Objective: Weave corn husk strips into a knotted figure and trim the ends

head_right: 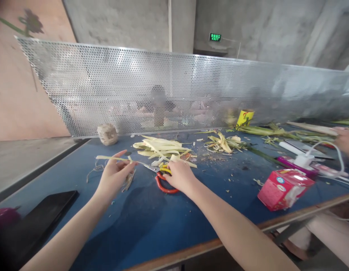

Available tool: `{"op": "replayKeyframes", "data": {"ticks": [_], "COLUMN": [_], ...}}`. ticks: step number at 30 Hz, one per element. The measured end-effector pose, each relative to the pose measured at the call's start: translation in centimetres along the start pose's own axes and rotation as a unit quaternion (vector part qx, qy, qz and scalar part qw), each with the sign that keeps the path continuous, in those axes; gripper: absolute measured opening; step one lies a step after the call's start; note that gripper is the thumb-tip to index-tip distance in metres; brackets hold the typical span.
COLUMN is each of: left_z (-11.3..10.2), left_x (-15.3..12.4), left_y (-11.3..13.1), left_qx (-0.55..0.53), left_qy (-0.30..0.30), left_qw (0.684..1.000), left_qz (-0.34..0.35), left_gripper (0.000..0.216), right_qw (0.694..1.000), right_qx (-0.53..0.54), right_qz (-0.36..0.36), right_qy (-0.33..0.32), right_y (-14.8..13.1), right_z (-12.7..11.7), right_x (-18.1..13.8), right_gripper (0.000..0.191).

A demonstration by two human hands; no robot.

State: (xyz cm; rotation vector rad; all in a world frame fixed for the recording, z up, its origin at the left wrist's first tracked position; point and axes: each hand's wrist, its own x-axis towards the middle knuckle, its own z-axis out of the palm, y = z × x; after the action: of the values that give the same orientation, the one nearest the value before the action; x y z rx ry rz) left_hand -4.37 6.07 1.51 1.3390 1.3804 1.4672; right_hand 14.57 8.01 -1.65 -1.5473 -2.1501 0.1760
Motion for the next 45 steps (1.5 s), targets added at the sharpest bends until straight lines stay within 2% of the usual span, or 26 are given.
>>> {"op": "replayKeyframes", "data": {"ticks": [2, 5, 7, 10, 12, 14, 20, 24, 26, 29, 33, 36, 39, 42, 45], "left_z": [0.1, 0.1, 0.2, 0.1, 0.0, -0.1, 0.3, 0.6, 0.6, 0.4, 0.2, 0.2, 0.2, 0.1, -0.1], "left_x": [-0.2, -0.7, -1.2, -1.9, -2.1, -2.1, -1.8, -2.0, -2.2, -2.3, -2.4, -2.3, -2.2, -1.8, -1.2], "left_y": [-0.2, -0.2, -0.1, 0.0, 0.0, 0.1, 0.1, -0.3, -0.5, -0.7, -1.2, -1.5, -1.8, -1.9, -2.0], "left_qx": [0.028, 0.023, -0.001, -0.017, 0.006, 0.047, 0.148, 0.149, 0.176, 0.202, 0.205, 0.195, 0.191, 0.184, 0.166], "left_qy": [-0.056, -0.209, -0.312, -0.447, -0.502, -0.529, -0.485, -0.529, -0.521, -0.484, -0.463, -0.459, -0.425, -0.364, -0.244], "left_qw": [0.998, 0.978, 0.95, 0.894, 0.865, 0.847, 0.86, 0.83, 0.826, 0.836, 0.844, 0.847, 0.863, 0.89, 0.933], "left_qz": [0.021, 0.006, -0.019, -0.039, -0.019, 0.008, 0.057, 0.094, 0.125, 0.16, 0.179, 0.183, 0.197, 0.203, 0.204], "left_gripper": [0.06, 0.059, 0.062, 0.063, 0.063, 0.066, 0.07, 0.069, 0.064, 0.059, 0.055, 0.051, 0.049, 0.04, 0.039], "right_qw": [1.0, 0.998, 0.994, 0.984, 0.981, 0.983, 0.993, 0.995, 0.993, 0.99, 0.991, 0.992, 0.978, 0.946, 0.911], "right_qx": [-0.023, -0.053, -0.078, -0.114, -0.125, -0.127, -0.109, -0.079, -0.067, -0.042, 0.018, 0.099, 0.204, 0.321, 0.411], "right_qz": [-0.002, 0.028, 0.07, 0.13, 0.146, 0.132, 0.022, -0.064, -0.093, -0.123, -0.117, -0.081, -0.042, -0.025, -0.02], "right_qy": [-0.005, 0.013, 0.038, 0.033, 0.012, 0.005, 0.033, -0.007, -0.026, -0.055, -0.058, -0.013, 0.03, 0.028, 0.005], "right_y": [0.0, 1.1, 2.5, 4.5, 4.8, 4.5, 2.5, 1.7, 1.2, 0.6, 0.6, 1.0, 0.9, 0.4, -0.4], "right_z": [-0.1, -1.2, -2.1, -2.5, -2.0, -1.3, -1.0, -0.9, -0.4, 0.8, 1.3, 0.4, -0.7, -1.3, -1.4], "right_x": [0.0, 0.5, 1.1, 1.5, 1.5, 1.4, 2.3, 4.1, 5.2, 6.5, 7.7, 8.2, 8.2, 7.4, 6.1], "right_gripper": [0.015, 0.012, 0.019, 0.018, 0.017, 0.016, 0.029, 0.032, 0.034, 0.033, 0.022, 0.015, 0.021, 0.028, 0.036]}}
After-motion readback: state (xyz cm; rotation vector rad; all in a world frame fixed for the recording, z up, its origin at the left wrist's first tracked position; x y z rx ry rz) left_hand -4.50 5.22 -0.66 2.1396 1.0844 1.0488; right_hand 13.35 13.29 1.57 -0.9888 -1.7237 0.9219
